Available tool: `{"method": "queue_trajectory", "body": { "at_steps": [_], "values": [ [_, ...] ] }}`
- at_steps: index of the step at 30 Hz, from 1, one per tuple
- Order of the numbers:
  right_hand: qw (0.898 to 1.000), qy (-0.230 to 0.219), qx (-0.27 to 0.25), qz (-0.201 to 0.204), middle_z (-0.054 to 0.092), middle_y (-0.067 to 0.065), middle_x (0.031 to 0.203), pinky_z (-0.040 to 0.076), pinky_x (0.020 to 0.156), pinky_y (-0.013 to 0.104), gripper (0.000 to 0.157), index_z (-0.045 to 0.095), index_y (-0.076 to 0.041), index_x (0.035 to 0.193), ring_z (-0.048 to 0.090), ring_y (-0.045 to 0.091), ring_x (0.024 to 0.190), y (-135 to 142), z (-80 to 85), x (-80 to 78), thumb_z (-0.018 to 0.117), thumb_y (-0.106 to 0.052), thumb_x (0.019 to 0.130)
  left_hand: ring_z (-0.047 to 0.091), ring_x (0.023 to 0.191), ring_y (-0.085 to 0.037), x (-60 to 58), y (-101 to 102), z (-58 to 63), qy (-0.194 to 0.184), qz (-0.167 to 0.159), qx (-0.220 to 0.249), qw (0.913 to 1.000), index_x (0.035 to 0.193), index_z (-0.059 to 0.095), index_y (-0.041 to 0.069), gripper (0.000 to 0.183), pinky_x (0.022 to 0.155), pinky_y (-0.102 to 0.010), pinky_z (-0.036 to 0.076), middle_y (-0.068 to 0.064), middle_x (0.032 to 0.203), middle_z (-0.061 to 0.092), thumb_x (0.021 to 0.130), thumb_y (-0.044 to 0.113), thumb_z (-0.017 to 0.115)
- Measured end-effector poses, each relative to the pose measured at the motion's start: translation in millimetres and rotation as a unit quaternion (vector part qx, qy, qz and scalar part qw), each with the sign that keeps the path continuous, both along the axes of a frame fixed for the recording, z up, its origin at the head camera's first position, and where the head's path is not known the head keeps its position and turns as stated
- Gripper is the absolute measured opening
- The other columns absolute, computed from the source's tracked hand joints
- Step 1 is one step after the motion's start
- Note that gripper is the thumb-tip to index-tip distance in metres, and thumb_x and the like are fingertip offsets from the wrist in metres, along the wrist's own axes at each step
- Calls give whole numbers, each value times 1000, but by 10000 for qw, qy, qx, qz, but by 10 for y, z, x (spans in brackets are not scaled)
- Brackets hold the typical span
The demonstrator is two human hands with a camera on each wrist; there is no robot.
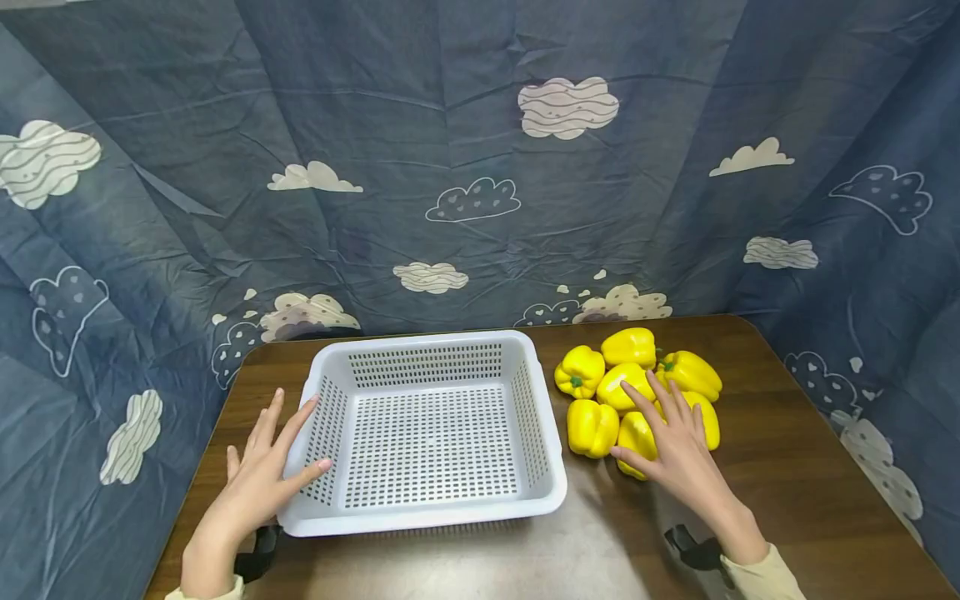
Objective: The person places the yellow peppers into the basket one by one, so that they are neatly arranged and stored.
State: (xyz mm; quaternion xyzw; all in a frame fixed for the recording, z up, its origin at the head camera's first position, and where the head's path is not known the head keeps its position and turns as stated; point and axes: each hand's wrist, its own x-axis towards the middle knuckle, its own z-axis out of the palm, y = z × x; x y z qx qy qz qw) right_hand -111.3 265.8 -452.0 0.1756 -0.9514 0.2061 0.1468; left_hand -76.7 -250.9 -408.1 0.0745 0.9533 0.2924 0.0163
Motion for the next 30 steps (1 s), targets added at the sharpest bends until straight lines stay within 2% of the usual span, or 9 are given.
{"method": "queue_trajectory", "body": {
  "at_steps": [5,10,12,15,18,20,23,27,30],
  "values": [
    [9993,-8,-293,226,16,17,155,16,99,73,95,32,-22,149,18,50,134,49,-53,1,84,-32,70,10,129,-64,-82,-150,-44,-277,-249,484,9981,154,17,22,81,84,-84,15,-27,154,-6,90,33,66],
    [9977,-308,-549,260,16,19,154,28,89,74,99,31,-21,149,24,51,130,102,-114,1,86,-24,68,6,131,-62,-192,-256,-132,-496,-541,1171,9904,153,18,15,78,86,-82,19,-34,151,-2,91,25,65],
    [9967,-480,-612,233,16,20,154,31,87,74,99,29,-21,150,25,51,129,122,-139,4,86,-24,69,9,131,-62,-232,-280,-167,-572,-648,1426,9860,153,17,13,78,87,-80,21,-35,151,-2,92,22,64],
    [9954,-669,-664,193,18,22,152,33,86,74,99,28,-21,150,29,52,127,150,-176,13,86,-25,70,18,127,-63,-280,-307,-225,-790,-791,1906,9753,153,14,10,77,84,-69,41,-36,150,-3,93,16,62],
    [9941,-753,-746,215,21,25,149,34,86,72,98,29,-19,150,31,52,125,176,-206,24,86,-26,70,33,119,-64,-311,-325,-273,-1216,-841,2430,9587,154,8,12,78,70,-51,55,-36,149,0,94,12,59],
    [9936,-763,-788,255,23,27,147,34,87,72,98,30,-18,149,31,52,125,194,-226,36,86,-26,70,38,117,-60,-324,-336,-296,-1545,-851,2752,9451,154,5,14,78,67,-45,56,-35,149,3,96,12,57],
    [9930,-780,-835,305,23,28,146,33,87,72,98,30,-18,149,30,52,125,223,-253,61,86,-26,69,44,115,-56,-346,-360,-331,-1873,-948,3039,9293,154,0,17,79,68,-45,56,-36,147,8,97,11,55],
    [9916,-775,-973,361,22,29,147,30,86,73,98,30,-17,149,26,53,127,267,-293,89,86,-23,69,42,117,-57,-382,-391,-392,-1993,-1113,3239,9181,154,-2,17,80,70,-48,56,-35,149,3,97,10,53],
    [9898,-835,-1098,356,22,28,147,29,87,73,97,30,-15,149,25,52,128,301,-327,93,86,-22,69,39,119,-56,-402,-399,-450,-1943,-1123,3294,9171,154,0,18,79,71,-47,56,-31,151,0,97,9,53]
  ]
}}
